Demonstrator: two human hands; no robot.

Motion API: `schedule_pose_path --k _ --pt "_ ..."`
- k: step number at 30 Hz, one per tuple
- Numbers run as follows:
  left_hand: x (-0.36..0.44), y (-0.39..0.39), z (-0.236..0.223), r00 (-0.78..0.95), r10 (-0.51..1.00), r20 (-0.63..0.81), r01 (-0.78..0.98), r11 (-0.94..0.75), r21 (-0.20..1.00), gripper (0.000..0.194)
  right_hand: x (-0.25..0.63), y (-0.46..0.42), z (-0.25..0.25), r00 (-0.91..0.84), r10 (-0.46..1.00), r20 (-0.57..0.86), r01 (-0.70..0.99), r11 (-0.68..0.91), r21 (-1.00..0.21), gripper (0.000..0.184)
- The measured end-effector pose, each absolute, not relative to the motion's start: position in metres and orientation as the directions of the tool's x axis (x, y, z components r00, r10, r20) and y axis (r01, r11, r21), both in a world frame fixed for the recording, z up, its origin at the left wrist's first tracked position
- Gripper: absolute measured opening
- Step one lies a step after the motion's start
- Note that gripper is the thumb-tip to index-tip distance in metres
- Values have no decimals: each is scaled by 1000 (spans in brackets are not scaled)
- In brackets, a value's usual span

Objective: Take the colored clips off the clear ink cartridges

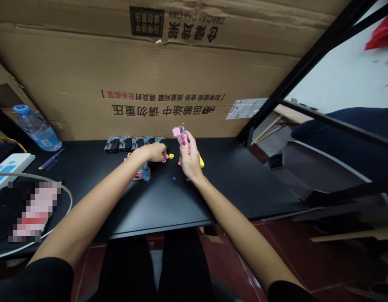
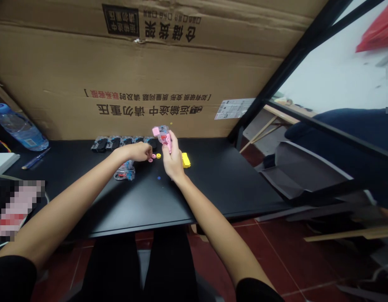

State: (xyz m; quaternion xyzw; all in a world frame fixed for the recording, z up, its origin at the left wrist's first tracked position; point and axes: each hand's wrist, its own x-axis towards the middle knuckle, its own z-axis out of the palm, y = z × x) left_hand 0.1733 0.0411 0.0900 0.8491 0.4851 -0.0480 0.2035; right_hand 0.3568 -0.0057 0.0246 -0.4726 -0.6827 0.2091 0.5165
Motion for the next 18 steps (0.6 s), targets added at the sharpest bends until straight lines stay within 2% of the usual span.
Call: schedule_pose_path --k 5,8,15,18 --pt "173 37 80 563 809 -170 806 -491 332 29 356 -6 26 -35 847 530 462 484 -743 71" --pt "174 29 76 548 832 -81 808 -502 309 23 357 -5 25 -15 849 528 456 475 -752 70" --pt "177 16 78 534 845 -33 840 -525 137 26 359 -3 22 -9 864 503 444 455 -772 74" --pt "175 14 80 524 851 -37 850 -519 92 20 359 -3 21 -7 858 514 442 464 -768 73"
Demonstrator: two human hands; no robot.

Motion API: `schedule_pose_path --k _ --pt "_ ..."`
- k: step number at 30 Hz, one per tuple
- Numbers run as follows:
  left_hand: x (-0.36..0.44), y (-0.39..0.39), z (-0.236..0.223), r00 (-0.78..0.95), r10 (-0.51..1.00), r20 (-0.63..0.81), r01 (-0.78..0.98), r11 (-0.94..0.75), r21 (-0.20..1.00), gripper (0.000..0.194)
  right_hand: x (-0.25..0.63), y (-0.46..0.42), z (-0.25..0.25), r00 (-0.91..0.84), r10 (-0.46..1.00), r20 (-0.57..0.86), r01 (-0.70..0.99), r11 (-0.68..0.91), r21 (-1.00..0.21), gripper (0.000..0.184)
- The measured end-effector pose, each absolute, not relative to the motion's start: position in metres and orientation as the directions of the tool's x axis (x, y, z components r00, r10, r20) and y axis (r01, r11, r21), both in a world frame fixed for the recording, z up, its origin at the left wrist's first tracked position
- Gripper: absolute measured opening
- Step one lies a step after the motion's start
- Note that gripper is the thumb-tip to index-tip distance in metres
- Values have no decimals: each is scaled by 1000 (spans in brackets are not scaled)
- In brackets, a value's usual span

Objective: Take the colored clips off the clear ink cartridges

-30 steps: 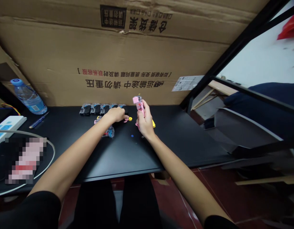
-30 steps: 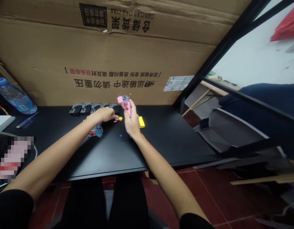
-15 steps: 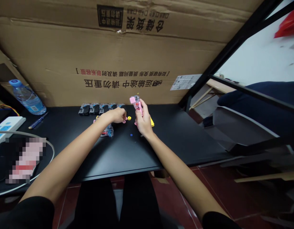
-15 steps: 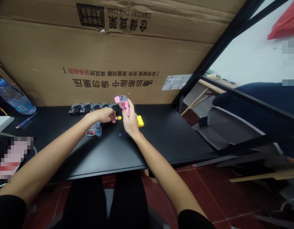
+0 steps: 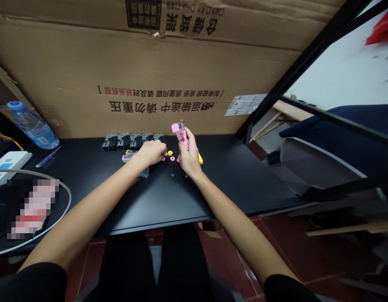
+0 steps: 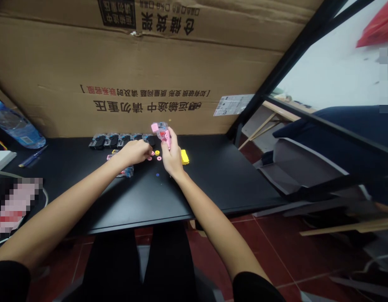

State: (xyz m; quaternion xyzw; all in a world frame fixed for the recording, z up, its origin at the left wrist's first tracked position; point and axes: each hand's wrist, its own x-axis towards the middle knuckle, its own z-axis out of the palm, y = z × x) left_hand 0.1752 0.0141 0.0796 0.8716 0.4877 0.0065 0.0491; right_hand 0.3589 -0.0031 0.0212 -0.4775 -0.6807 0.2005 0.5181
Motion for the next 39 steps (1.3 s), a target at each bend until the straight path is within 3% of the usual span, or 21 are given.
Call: schedule_pose_path --k 6,11,19,26,29,32,33,35,39 --pt "185 -1 78 628 777 -37 776 -623 95 36 359 -2 19 -15 862 507 416 467 -780 72" --pt "193 -15 74 609 788 -90 793 -608 45 46 360 -2 21 -7 846 533 452 479 -753 72" --pt "182 -16 77 555 820 -143 829 -559 11 42 359 -4 25 9 860 510 421 459 -782 66" --pt "173 -13 79 511 854 -97 860 -510 37 40 359 -5 25 -17 867 498 402 462 -790 67" --pt "155 -14 80 477 872 110 854 -490 175 36 360 -3 23 2 862 507 401 464 -790 64" --pt "130 -15 75 316 885 342 679 -463 570 37 359 -4 24 -25 865 502 414 466 -782 61" --pt "123 -15 72 228 910 346 570 -413 710 38 358 -5 25 -52 862 504 418 477 -773 61" --pt "112 -17 66 181 943 279 355 -327 875 41 356 -9 28 -141 842 520 429 525 -735 60" --pt "109 -27 62 248 954 172 173 -218 961 49 351 -19 30 -371 763 529 433 646 -629 60"
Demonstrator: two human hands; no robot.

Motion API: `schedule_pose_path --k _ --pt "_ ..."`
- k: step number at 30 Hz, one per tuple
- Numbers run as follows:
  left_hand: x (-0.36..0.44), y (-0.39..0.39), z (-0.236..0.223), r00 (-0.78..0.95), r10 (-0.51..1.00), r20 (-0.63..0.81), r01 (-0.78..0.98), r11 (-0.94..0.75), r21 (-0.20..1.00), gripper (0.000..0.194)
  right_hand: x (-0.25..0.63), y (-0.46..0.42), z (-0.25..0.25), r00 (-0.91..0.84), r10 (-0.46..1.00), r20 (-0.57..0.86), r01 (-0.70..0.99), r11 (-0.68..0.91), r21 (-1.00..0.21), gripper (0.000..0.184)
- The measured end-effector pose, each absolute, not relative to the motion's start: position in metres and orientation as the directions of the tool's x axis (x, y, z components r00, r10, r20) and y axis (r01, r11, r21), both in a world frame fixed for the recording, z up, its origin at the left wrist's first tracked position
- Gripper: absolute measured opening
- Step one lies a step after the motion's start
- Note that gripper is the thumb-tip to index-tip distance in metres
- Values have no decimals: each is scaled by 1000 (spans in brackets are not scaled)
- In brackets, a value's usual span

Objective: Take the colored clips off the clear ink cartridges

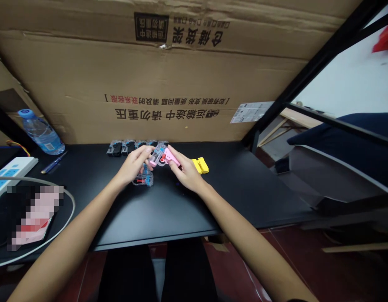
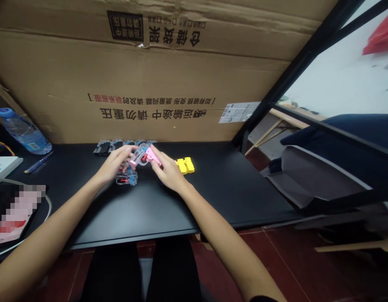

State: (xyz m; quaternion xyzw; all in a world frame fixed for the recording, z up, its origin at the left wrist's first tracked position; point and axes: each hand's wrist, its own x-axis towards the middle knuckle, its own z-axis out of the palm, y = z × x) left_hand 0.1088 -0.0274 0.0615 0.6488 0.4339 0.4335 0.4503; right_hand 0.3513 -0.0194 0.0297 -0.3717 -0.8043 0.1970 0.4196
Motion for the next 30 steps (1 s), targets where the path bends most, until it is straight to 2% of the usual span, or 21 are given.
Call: schedule_pose_path --k 6,10,14,20,24,30 --pt "125 -40 59 288 954 81 188 -139 972 57 350 -25 28 -465 726 507 497 688 -530 66" --pt "129 -44 54 240 958 160 296 -229 927 52 349 -25 27 -481 722 497 582 687 -435 68" --pt "130 -45 49 208 945 251 354 -312 881 50 347 -28 26 -490 721 491 602 687 -408 64" --pt "133 -43 46 172 953 249 348 -296 890 48 341 -33 28 -439 770 463 696 618 -367 49" --pt "139 -43 47 102 972 212 223 -230 947 46 337 -34 28 -404 789 462 726 584 -363 42" --pt "133 -38 52 162 986 30 -94 -15 995 43 339 -32 26 -441 774 455 710 611 -351 36"
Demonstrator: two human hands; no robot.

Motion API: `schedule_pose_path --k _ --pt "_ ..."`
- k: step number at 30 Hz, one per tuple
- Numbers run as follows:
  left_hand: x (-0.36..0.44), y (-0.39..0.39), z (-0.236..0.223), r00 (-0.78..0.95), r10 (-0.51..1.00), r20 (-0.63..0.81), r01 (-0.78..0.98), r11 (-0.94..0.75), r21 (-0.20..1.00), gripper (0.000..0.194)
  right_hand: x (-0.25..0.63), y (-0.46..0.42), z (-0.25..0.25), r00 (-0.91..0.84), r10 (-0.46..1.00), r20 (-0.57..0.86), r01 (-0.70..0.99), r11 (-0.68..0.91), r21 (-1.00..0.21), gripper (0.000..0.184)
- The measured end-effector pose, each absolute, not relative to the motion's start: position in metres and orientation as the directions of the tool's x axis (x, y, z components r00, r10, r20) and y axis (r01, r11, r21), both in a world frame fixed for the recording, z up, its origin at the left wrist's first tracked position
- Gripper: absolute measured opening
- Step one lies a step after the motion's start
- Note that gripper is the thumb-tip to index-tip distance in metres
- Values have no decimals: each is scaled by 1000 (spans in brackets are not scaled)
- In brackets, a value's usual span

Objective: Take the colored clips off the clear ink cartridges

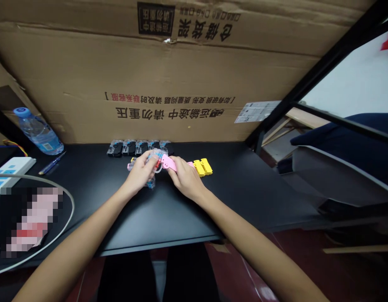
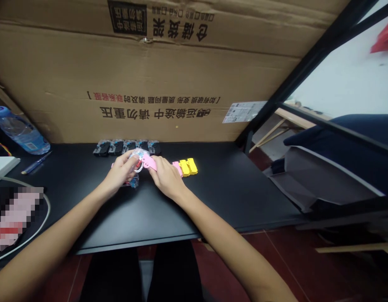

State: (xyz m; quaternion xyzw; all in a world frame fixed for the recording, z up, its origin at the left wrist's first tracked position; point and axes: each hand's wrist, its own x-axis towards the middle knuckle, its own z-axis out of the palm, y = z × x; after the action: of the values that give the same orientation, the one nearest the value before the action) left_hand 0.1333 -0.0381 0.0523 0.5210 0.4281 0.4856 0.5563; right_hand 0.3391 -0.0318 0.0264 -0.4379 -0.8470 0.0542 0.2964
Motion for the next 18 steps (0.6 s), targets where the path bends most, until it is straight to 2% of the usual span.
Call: schedule_pose_path --k 3,9,13,18 --pt "120 -32 57 99 995 29 -147 -15 989 39 344 -30 28 -443 771 458 717 611 -336 34" --pt "106 -26 65 32 987 155 -114 -151 982 33 360 -17 36 -365 758 540 729 594 -341 36" --pt "110 -27 63 73 988 135 -128 -125 984 34 371 -8 35 -280 793 541 694 557 -457 36" --pt "113 -31 63 158 975 158 -16 -157 987 44 372 -8 28 -265 849 457 592 518 -617 44"
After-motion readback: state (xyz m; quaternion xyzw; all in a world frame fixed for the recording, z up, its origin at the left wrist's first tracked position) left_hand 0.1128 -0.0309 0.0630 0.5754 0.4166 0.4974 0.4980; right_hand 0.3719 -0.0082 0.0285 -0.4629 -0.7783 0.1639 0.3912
